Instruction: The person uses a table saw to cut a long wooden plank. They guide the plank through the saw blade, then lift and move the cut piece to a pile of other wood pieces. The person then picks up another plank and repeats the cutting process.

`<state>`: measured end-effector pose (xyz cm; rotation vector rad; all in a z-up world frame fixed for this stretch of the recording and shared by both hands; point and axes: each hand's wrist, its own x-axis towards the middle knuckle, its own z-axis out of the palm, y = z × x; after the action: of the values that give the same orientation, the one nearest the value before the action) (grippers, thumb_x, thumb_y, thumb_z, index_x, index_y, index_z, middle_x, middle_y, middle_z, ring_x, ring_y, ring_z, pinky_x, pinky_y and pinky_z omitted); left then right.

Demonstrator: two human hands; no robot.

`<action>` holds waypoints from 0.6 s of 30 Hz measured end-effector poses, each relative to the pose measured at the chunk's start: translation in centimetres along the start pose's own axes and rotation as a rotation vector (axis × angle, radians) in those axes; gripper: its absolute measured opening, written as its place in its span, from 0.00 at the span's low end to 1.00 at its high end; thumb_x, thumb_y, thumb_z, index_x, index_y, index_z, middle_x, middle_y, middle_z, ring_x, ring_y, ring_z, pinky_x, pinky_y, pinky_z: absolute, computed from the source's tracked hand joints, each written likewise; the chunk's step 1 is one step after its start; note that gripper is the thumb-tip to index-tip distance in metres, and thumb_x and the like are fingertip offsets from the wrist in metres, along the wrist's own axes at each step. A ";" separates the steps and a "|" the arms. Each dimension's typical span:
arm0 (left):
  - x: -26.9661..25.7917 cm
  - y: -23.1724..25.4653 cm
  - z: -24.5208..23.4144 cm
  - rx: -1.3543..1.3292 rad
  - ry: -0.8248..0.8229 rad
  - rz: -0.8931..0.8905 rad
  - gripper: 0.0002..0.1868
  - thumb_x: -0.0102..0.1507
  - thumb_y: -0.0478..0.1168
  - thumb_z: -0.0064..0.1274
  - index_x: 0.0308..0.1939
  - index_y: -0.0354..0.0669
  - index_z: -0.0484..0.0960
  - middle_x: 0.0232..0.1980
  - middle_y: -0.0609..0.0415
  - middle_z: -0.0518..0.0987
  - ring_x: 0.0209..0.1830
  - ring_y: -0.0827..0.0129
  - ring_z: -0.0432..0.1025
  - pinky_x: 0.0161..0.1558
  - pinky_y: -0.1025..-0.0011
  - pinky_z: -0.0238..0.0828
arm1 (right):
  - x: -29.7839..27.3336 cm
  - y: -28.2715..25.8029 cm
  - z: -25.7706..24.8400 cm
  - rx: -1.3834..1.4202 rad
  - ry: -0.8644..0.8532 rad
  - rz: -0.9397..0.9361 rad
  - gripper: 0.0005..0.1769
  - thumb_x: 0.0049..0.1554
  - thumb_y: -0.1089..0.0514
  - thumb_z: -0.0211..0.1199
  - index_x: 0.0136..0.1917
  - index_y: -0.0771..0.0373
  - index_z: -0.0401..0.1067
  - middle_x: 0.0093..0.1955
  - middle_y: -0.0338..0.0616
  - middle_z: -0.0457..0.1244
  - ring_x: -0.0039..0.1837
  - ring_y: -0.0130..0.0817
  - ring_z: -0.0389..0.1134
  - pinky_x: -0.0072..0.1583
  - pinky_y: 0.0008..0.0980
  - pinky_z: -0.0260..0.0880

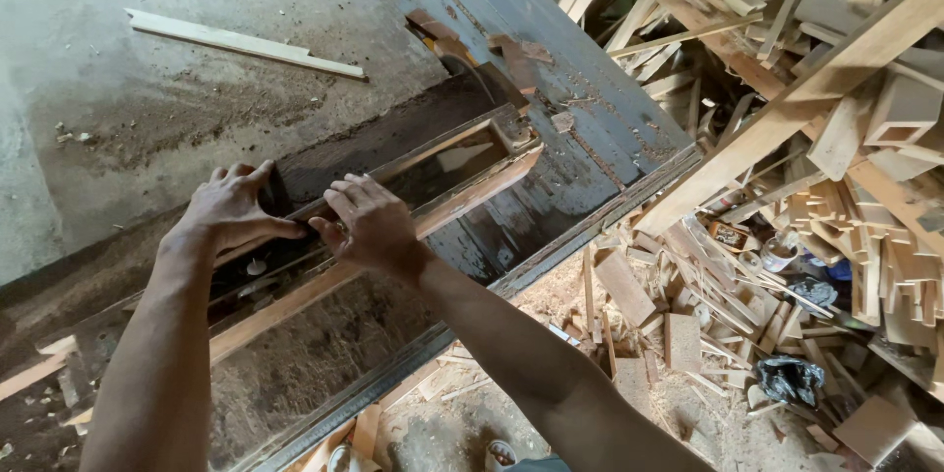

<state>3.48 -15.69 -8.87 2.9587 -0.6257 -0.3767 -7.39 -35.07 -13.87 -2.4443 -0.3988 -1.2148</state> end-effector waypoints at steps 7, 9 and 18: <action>0.7 -0.5 0.7 0.016 -0.005 -0.006 0.75 0.30 0.81 0.62 0.78 0.57 0.63 0.71 0.49 0.72 0.71 0.51 0.64 0.64 0.52 0.68 | -0.7 0.6 1.2 -0.016 0.001 -0.013 0.22 0.53 0.41 0.62 0.49 0.60 0.79 0.46 0.49 0.71 0.55 0.49 0.75 0.59 0.46 0.75; 1.3 -1.1 1.4 0.036 0.003 -0.003 0.75 0.30 0.83 0.61 0.78 0.59 0.62 0.70 0.50 0.72 0.71 0.52 0.64 0.65 0.53 0.69 | -0.7 0.5 1.1 -0.011 -0.001 -0.010 0.22 0.54 0.41 0.60 0.49 0.61 0.78 0.46 0.49 0.71 0.54 0.49 0.75 0.59 0.45 0.76; -0.3 0.4 0.2 -0.038 0.002 -0.004 0.75 0.32 0.81 0.62 0.78 0.53 0.63 0.71 0.46 0.72 0.73 0.48 0.62 0.67 0.50 0.66 | -1.2 1.2 2.0 -0.044 0.032 -0.004 0.21 0.50 0.42 0.62 0.50 0.58 0.78 0.48 0.46 0.71 0.56 0.47 0.74 0.61 0.43 0.74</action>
<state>3.07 -15.92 -8.94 2.9248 -0.6052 -0.3818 -6.18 -35.29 -16.16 -2.4590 -0.3724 -1.2757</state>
